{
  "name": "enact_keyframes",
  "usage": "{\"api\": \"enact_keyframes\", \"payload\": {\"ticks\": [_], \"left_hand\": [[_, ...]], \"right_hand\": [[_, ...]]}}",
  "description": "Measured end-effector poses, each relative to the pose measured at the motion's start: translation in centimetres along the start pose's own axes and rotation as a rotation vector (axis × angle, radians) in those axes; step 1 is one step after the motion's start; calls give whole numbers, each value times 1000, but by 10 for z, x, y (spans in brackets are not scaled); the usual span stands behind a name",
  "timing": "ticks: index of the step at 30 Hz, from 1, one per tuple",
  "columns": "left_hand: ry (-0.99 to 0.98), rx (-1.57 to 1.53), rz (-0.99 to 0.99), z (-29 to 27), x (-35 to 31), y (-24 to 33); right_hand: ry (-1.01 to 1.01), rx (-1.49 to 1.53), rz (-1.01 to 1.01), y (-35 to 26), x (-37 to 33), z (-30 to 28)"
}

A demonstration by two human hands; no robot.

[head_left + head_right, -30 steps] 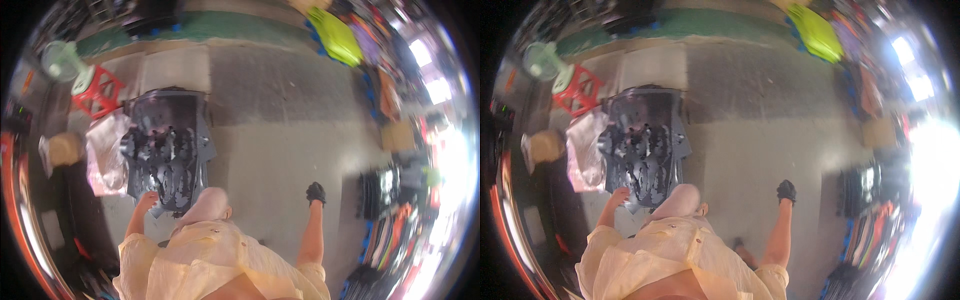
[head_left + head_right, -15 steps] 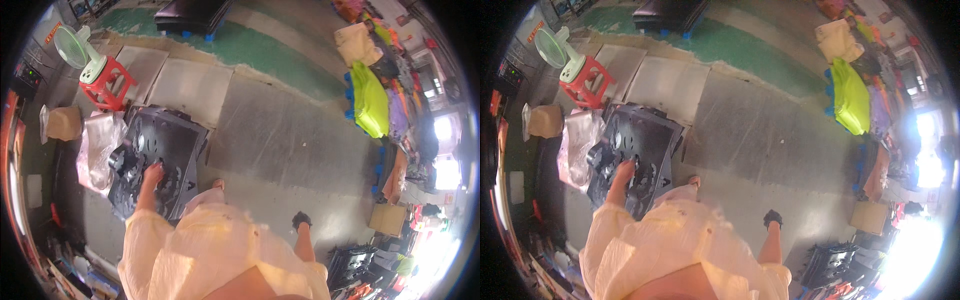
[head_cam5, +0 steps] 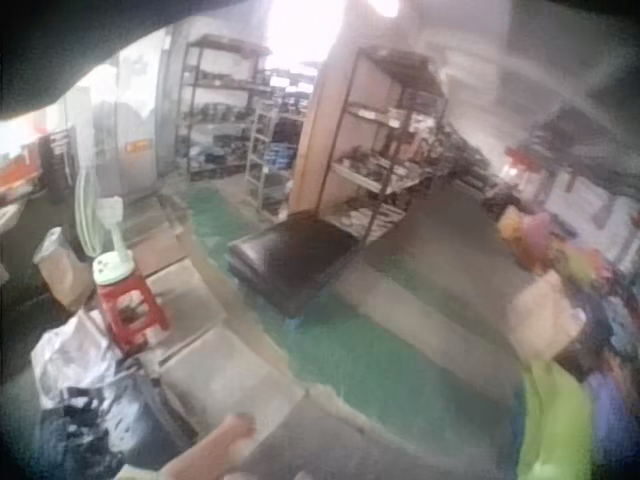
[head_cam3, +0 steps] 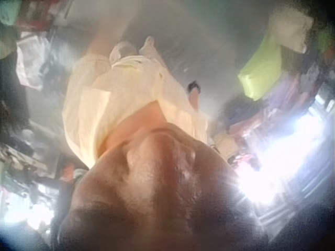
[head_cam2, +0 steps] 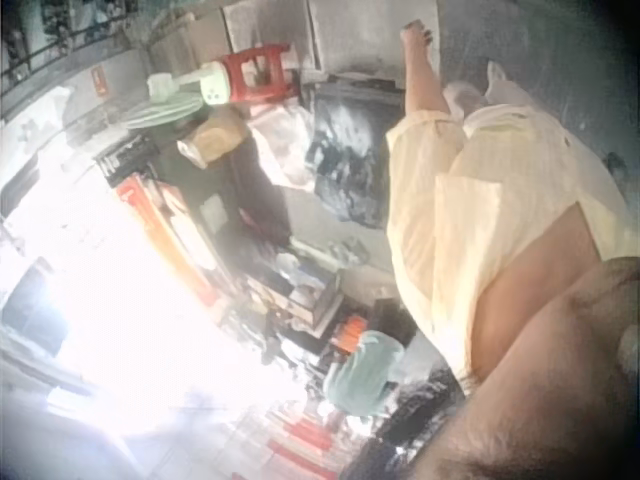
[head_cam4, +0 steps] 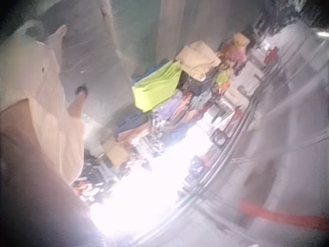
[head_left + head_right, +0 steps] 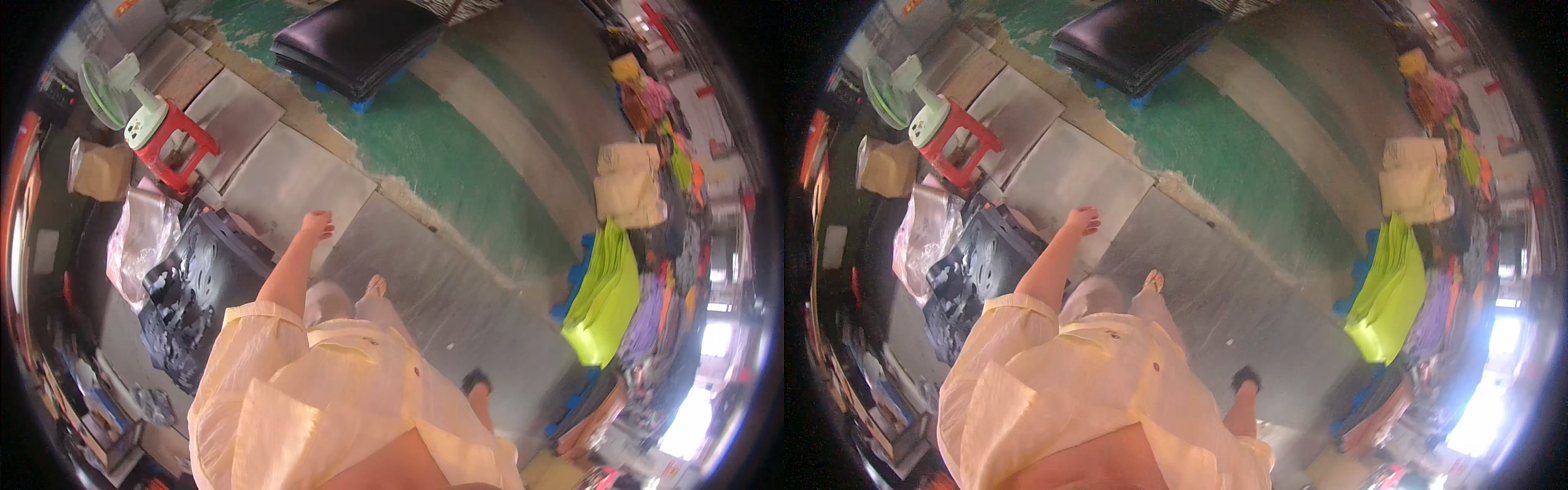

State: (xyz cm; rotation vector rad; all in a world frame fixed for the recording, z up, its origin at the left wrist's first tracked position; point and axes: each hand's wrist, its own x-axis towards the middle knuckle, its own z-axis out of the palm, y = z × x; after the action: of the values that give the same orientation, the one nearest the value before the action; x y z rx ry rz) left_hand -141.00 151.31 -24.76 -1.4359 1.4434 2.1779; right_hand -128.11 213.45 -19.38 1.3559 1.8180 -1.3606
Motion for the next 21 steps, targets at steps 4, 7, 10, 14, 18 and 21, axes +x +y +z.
{"api": "enact_keyframes", "payload": {"ticks": [4,7,10,14,18,21], "left_hand": [[101,-305,-37,17,60,61],[219,-411,-31,31,123,105],[298,-434,-45,59,211,169],[265,-561,-89,106,371,277],[269,-668,25,150,524,349],[527,-433,-103,179,597,370]], "right_hand": [[-1,119,-256,-300,62,67],[-107,19,-425,-476,97,185],[-252,-168,-538,-586,125,317],[-481,-920,-848,-665,168,468],[-725,-1252,-889,-700,199,536],[-360,-1589,-566,-735,201,540]]}}
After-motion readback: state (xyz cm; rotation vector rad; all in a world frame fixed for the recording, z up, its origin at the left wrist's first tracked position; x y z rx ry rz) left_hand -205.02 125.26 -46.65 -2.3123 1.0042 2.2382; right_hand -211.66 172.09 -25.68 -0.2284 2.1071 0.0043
